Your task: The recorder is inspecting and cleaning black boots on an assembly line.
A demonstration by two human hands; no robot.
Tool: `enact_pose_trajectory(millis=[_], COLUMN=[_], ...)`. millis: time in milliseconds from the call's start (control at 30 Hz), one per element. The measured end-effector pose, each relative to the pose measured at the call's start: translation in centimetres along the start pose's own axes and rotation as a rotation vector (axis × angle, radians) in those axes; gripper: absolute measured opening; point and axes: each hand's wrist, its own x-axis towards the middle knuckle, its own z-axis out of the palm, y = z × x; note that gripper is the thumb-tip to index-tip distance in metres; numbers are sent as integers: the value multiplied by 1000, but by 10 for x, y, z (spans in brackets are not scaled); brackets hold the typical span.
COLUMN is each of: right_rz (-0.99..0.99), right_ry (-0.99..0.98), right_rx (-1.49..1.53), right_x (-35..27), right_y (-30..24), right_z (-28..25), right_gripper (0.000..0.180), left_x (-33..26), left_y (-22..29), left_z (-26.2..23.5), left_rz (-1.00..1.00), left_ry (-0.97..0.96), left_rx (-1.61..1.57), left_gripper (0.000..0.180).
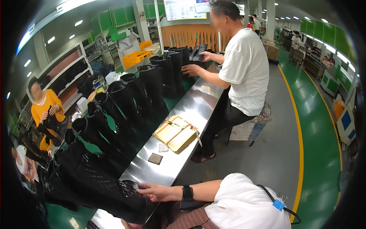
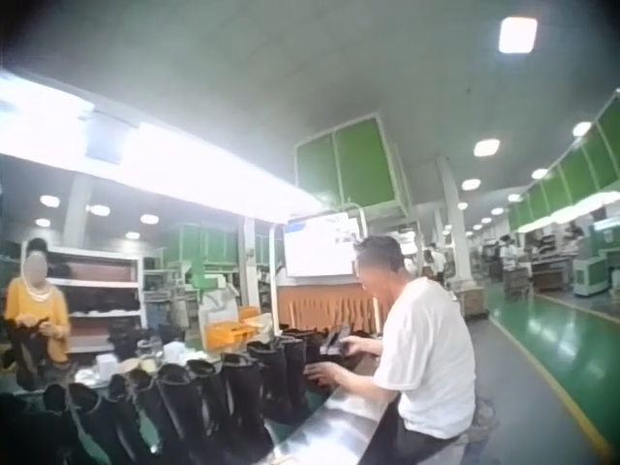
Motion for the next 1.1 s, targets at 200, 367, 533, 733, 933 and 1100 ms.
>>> enact_pose_trajectory(millis=[200,367,533,733,933,1100], right_rz=[180,126,250,121,73,-41], right_ry=[-189,-276,-223,-249,-255,-97], right_rx=[141,24,101,81,91,-31], right_x=[10,-5,-19,-31,-41,-50], right_y=[2,-4,-9,-21,-16,-18], right_z=[-10,-4,6,34,66,74], right_gripper=[24,26,20,51,56,56], left_x=[17,9,-4,-15,-25,-26], left_y=[-10,-1,14,43,51,46], left_z=[-3,25,49,58,71,72], left_rz=[-89,-130,-225,-79,-112,-141], left_ry=[-4,35,-320,-305,-234,-179], left_rx=[-266,-381,-818,-507,-592,-687], left_gripper=[50,47,55,57,56,58])
